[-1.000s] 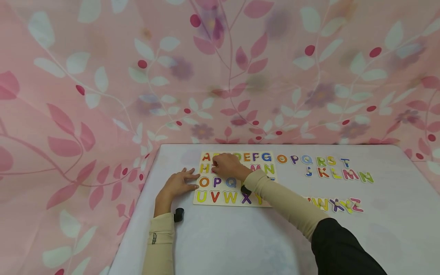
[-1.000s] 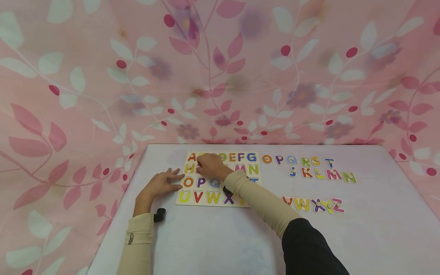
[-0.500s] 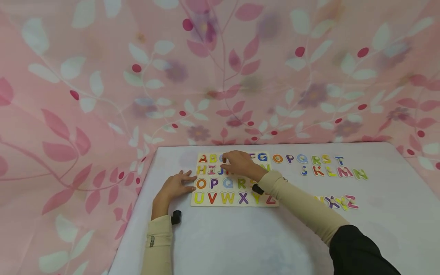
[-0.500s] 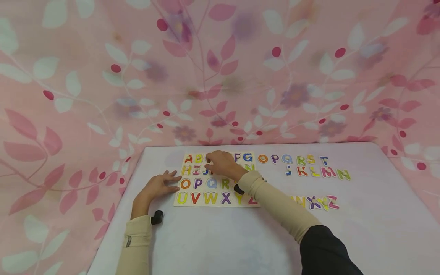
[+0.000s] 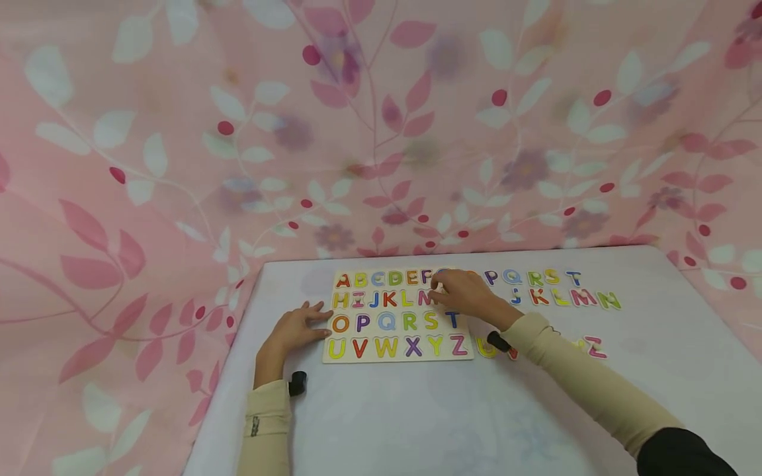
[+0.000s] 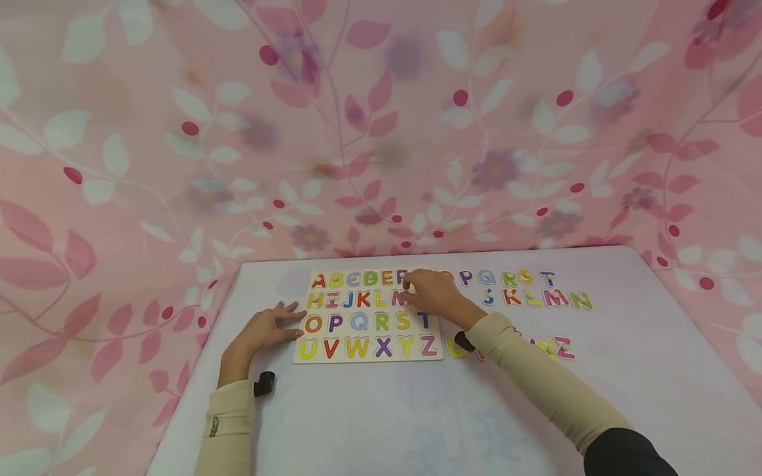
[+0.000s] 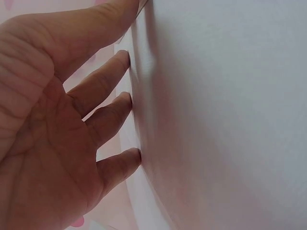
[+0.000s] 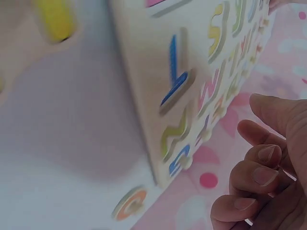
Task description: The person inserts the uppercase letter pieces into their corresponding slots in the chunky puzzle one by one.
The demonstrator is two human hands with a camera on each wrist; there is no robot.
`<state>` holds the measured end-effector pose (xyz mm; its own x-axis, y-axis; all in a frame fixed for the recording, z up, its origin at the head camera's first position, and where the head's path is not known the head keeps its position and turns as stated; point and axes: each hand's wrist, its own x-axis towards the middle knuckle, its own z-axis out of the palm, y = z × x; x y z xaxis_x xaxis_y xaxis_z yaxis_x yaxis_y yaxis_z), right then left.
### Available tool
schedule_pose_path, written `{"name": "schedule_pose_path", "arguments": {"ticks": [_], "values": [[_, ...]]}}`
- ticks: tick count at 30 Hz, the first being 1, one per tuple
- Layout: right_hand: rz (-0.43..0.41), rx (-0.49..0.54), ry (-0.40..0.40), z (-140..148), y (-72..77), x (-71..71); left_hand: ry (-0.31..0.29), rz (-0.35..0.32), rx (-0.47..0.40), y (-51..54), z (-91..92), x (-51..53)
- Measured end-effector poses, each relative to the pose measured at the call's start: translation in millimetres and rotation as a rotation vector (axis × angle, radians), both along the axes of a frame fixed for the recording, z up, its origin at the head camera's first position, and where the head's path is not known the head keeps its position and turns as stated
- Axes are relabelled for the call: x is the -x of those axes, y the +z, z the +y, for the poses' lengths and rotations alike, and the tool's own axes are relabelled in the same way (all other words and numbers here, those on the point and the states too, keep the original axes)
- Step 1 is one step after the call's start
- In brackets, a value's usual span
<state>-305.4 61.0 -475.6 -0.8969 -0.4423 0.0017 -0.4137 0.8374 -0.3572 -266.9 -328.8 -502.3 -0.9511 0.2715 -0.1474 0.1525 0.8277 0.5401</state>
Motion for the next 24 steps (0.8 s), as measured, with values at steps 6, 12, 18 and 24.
{"name": "schedule_pose_path", "arguments": {"ticks": [6, 12, 18, 24], "values": [[0.016, -0.001, -0.053, 37, 0.5, -6.8, -0.002, -0.003, -0.005, 1.1, 0.8, -0.5], [0.032, -0.011, -0.088, 75, -1.7, -11.5, -0.001, -0.006, -0.012, 1.6, 0.2, -1.8], [0.010, 0.006, -0.146, 114, -9.8, -12.0, -0.007, 0.000, -0.019, 2.5, -0.9, -1.7], [-0.031, -0.005, -0.202, 142, -15.6, -13.9, 0.010, -0.028, -0.015, 3.3, 0.4, -1.0]]}}
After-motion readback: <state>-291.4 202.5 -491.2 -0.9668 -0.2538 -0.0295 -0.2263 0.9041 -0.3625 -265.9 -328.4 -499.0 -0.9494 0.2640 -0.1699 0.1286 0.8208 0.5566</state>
